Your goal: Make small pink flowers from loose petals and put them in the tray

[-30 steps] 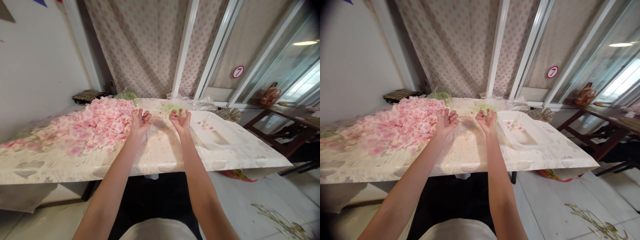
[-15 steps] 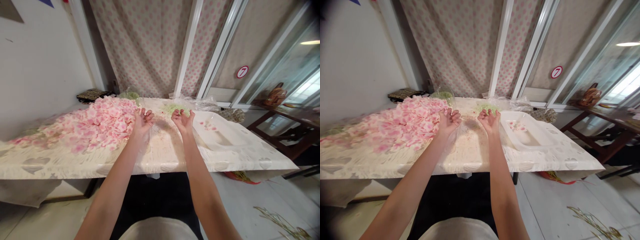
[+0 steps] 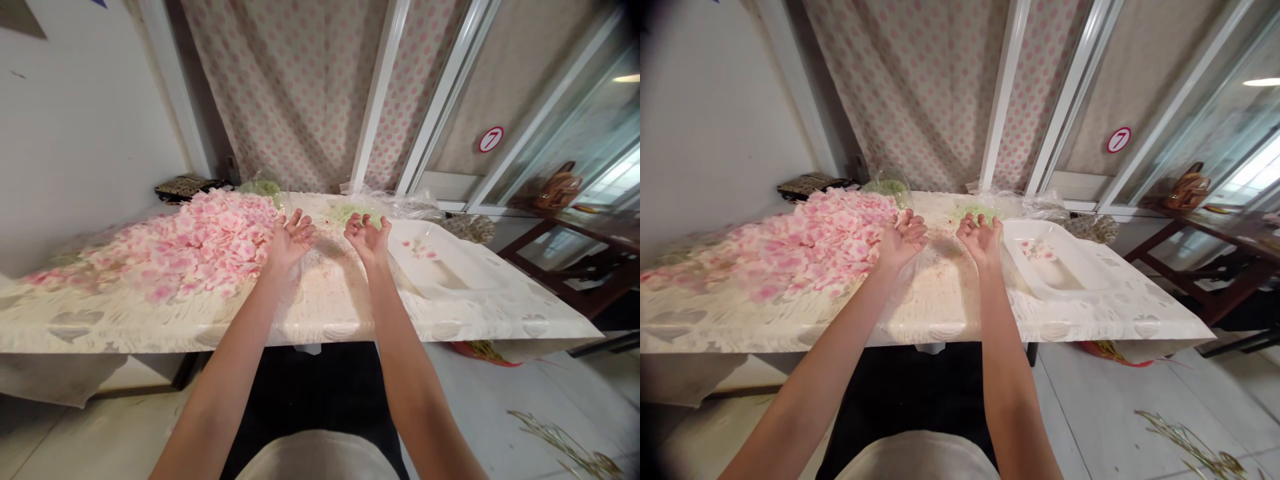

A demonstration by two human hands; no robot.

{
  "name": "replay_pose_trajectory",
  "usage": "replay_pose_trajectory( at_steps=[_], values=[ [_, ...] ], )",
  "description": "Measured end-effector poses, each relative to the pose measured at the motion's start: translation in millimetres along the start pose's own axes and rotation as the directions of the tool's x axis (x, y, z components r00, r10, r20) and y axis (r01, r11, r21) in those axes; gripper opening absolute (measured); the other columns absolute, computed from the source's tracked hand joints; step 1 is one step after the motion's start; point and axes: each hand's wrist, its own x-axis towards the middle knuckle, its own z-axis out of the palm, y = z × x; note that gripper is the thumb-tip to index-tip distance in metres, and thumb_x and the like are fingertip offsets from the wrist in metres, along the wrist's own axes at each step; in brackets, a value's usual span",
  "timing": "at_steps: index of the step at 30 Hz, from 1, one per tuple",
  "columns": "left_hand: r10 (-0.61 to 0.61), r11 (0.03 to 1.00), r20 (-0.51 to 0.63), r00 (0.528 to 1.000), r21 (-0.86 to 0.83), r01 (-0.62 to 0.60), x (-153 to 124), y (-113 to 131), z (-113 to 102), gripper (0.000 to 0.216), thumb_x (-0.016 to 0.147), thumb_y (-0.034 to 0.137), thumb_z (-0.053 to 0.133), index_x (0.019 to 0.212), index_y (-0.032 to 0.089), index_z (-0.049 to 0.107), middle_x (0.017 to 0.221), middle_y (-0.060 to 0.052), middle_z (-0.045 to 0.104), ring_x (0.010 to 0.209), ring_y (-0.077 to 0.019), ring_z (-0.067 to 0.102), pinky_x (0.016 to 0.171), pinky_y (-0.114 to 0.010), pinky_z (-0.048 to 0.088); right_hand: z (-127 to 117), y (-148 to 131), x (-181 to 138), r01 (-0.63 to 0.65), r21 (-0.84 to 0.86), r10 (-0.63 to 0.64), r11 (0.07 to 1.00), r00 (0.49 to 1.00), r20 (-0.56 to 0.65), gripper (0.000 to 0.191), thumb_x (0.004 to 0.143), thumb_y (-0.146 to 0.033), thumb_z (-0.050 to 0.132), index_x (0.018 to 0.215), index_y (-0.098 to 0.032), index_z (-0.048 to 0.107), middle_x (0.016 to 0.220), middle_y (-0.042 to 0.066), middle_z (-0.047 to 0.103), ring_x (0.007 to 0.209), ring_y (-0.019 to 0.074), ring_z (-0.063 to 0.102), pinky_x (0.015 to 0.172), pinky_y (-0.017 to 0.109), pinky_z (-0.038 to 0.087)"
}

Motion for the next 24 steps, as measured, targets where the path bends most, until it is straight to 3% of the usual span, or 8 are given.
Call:
replay_pose_trajectory(
  at_steps=[11,24],
  values=[
    [-0.039,0.999,0.017,0.999,0.006,0.039,-2.4,-1.3,3.8,0.033,0.09,0.039,0.034,0.079,0.016,0.056,0.058,0.001,0.047,0.041,-0.007,0.039,0.039,-0.019,0.032,1.2,0.6,-0.8,0.046,0.023,-0.046,0.999,0.999,-0.009,0.013,0.079,-0.03,0.049,0.07,-0.021,0.047,0.081,0.002,0.058,0.075,0.0131,0.055,0.058,0.027,0.047],
    [-0.031,1.0,0.033,0.999,0.0,0.031,-3.0,-3.7,3.4,0.034,0.089,0.042,0.038,0.082,0.015,0.057,0.06,0.0,0.049,0.041,-0.0063,0.04,0.04,-0.019,0.033,-0.8,0.6,-3.4,0.01,0.028,-0.011,1.0,0.999,0.034,0.013,0.08,-0.025,0.038,0.073,-0.02,0.047,0.085,0.003,0.06,0.081,0.0147,0.057,0.065,0.031,0.048]
  ],
)
